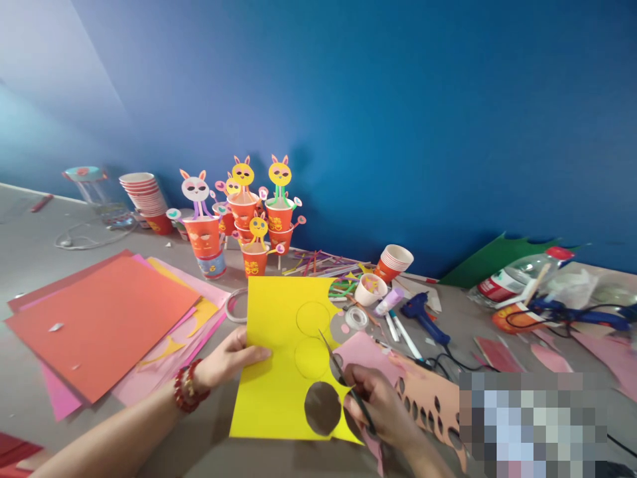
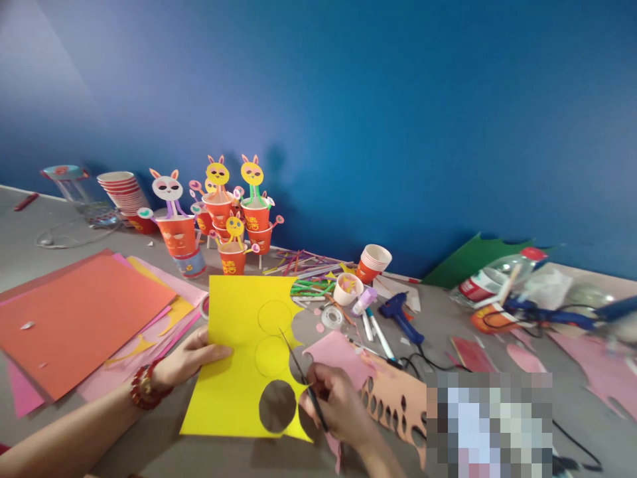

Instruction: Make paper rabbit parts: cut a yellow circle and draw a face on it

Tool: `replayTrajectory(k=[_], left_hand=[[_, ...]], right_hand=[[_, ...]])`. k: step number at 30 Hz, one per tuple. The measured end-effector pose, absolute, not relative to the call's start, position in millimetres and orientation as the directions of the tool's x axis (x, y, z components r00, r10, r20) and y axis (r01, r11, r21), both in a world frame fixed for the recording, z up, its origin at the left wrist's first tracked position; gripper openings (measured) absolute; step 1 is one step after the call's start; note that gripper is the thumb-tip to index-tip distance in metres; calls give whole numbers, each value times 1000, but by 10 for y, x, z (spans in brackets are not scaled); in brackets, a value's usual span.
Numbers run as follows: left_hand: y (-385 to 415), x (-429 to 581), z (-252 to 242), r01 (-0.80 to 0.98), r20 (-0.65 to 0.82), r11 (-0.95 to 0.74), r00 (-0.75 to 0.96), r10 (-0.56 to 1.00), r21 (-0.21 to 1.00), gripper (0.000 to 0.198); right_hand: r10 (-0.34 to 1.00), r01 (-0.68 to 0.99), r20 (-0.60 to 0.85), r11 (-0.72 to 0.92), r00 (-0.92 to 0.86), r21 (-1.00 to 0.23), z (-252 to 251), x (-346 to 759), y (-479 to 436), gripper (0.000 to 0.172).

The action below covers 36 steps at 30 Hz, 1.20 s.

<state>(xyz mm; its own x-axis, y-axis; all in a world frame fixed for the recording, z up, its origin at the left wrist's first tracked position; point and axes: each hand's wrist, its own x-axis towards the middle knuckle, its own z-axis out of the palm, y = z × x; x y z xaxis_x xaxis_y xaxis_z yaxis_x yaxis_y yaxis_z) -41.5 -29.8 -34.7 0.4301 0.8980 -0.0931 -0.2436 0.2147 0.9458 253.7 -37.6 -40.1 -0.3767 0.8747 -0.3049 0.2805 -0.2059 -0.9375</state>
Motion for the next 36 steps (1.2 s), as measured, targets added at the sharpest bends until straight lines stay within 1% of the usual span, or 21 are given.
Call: replayTrajectory(k=[3,5,8,10,12,14,16,18,20,24,28,36], left_hand=[[-303,-399,-352,-282,-58,184,405,913,942,37],[-315,-381,-355,-318,-51,172,355,934,932,40],[-337,-357,-369,-344,-30,141,309,951,928,44],[-347,-341,-387,-319,-4,123,349,937,940,51],[-351,-319,-405,-270,-9,129,406,914,954,54],[-349,-292,-412,-233,-48,155,409,911,960,48],[-345,-269,-402,-225,-84,170,347,934,959,43],[-345,-258,-379,-230,-108,175,279,954,957,44],[-351,-259,-358,-238,-122,185,256,959,954,50],[-371,-269,-351,-260,-127,205,286,950,944,56],[-382,-273,-367,-251,-106,190,314,944,949,52],[-379,-282,-394,-241,-80,166,331,940,956,47]], right_hand=[[884,268,-296,-205,-363,-941,-439,2521,-380,30],[889,259,-289,-204,-355,-944,-465,2506,-386,31],[890,231,-276,-201,-364,-952,-469,2486,-395,38],[903,236,-255,-179,-346,-955,-442,2479,-401,43],[920,256,-232,-153,-315,-954,-405,2481,-405,44],[923,264,-220,-138,-315,-955,-381,2493,-404,41],[921,280,-212,-120,-327,-952,-382,2507,-397,37],[921,310,-207,-101,-331,-945,-403,2518,-390,33],[919,325,-211,-99,-333,-941,-427,2521,-386,29],[898,263,-243,-150,-367,-953,-429,2508,-393,23],[887,177,-244,-187,-392,-966,-387,2492,-396,16],[887,170,-244,-190,-393,-967,-358,2483,-385,12]])
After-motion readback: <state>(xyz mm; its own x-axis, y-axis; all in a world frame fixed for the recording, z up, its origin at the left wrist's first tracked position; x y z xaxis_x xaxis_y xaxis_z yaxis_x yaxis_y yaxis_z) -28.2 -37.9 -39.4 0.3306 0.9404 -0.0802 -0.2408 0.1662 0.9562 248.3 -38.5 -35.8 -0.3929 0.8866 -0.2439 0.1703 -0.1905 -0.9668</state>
